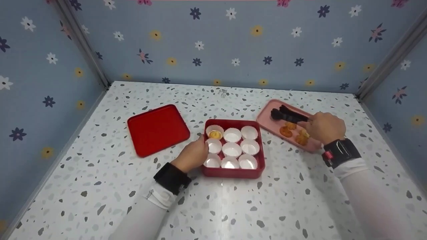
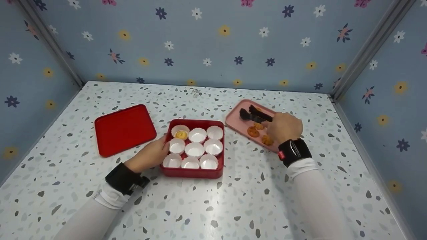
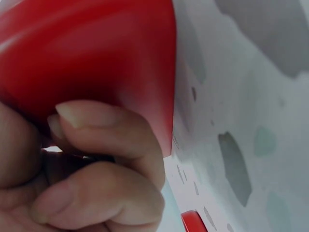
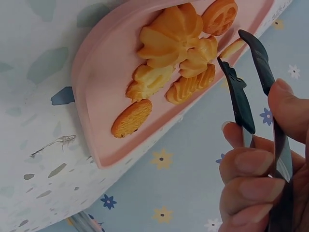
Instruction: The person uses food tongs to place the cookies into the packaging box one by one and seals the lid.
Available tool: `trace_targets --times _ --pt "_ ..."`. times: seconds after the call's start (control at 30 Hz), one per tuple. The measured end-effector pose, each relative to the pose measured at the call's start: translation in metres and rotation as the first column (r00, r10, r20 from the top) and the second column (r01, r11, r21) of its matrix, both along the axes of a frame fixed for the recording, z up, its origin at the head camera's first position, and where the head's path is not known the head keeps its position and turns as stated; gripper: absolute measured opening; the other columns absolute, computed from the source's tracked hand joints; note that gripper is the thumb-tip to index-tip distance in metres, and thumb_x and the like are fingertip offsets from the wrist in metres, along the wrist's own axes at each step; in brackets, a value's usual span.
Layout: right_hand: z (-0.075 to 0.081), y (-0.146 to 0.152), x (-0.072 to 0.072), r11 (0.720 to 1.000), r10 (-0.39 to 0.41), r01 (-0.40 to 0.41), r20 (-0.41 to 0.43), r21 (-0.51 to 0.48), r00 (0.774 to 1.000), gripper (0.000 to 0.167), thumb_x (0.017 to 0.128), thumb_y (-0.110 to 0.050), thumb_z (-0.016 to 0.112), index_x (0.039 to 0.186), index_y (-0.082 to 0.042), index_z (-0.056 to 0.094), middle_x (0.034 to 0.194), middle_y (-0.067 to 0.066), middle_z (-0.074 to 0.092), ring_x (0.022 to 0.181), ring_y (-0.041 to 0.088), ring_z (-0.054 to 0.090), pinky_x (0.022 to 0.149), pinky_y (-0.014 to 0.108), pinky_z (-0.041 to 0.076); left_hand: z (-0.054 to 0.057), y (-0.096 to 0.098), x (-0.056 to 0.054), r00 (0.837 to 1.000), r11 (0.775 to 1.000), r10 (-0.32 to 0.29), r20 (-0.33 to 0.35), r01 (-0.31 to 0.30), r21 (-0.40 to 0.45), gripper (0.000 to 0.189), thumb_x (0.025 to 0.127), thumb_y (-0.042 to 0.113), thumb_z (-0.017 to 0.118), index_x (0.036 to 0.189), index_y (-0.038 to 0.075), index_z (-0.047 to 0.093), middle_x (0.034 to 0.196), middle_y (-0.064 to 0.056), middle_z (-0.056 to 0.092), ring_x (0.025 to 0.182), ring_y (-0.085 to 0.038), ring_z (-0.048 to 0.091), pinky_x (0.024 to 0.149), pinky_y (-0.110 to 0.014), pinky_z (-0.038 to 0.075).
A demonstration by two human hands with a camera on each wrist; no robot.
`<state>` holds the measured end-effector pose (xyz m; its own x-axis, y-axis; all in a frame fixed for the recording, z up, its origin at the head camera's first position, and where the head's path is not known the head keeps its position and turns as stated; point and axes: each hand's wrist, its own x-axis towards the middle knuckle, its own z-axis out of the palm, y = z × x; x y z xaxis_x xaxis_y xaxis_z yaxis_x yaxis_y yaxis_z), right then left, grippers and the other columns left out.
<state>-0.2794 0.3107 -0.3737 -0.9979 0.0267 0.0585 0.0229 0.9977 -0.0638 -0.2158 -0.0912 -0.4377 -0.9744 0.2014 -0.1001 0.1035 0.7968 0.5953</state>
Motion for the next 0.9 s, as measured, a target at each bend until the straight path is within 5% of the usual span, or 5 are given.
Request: trace_targets --times 0.17,0.4,0.6,0.9 --pt "0.004 -0.002 0.003 1.000 0.003 -0.003 -0.013 -0.008 1.000 0.057 0.091 -0.057 0.062 0.084 -0.001 0.069 0.064 0.010 0.055 0.055 0.028 0.050 0.045 0.036 0.035 -0.001 0.000 0.000 1.000 1.000 0.005 0.004 -0.005 -0.005 0.050 0.107 0.021 0.036 0.147 -0.009 0.033 0.130 -0.029 0.056 0.117 -0.038 0.058 0.098 -0.049 0.046" --pt "0.014 -0.009 0.013 0.998 0.068 -0.068 -0.059 -0.001 0.996 0.057 0.092 -0.052 0.065 0.119 -0.003 0.071 0.072 0.014 0.061 0.057 0.029 0.051 0.044 0.037 0.037 -0.002 -0.001 0.000 1.000 1.000 -0.006 -0.024 0.006 -0.002 0.049 0.107 0.019 0.036 0.145 -0.012 0.034 0.125 -0.032 0.058 0.114 -0.041 0.059 0.096 -0.050 0.048" --pt "0.026 -0.015 0.024 0.987 0.158 -0.154 -0.154 0.037 0.975 0.052 0.091 -0.050 0.067 0.112 -0.004 0.074 0.058 0.009 0.056 0.046 0.026 0.048 0.038 0.036 0.035 -0.002 -0.001 0.001 0.999 1.000 -0.018 -0.048 0.018 -0.005 0.048 0.107 0.018 0.036 0.144 -0.012 0.036 0.118 -0.032 0.061 0.110 -0.041 0.061 0.094 -0.050 0.049" --pt "0.040 -0.037 0.044 0.980 0.197 -0.195 -0.250 0.035 0.948 0.056 0.090 -0.050 0.069 0.124 -0.006 0.069 0.049 0.002 0.038 0.040 0.019 0.033 0.038 0.032 0.023 -0.002 -0.001 0.000 1.000 1.000 -0.013 -0.024 0.013 0.012 0.048 0.107 0.019 0.034 0.146 -0.010 0.035 0.128 -0.030 0.057 0.117 -0.040 0.058 0.098 -0.049 0.046"
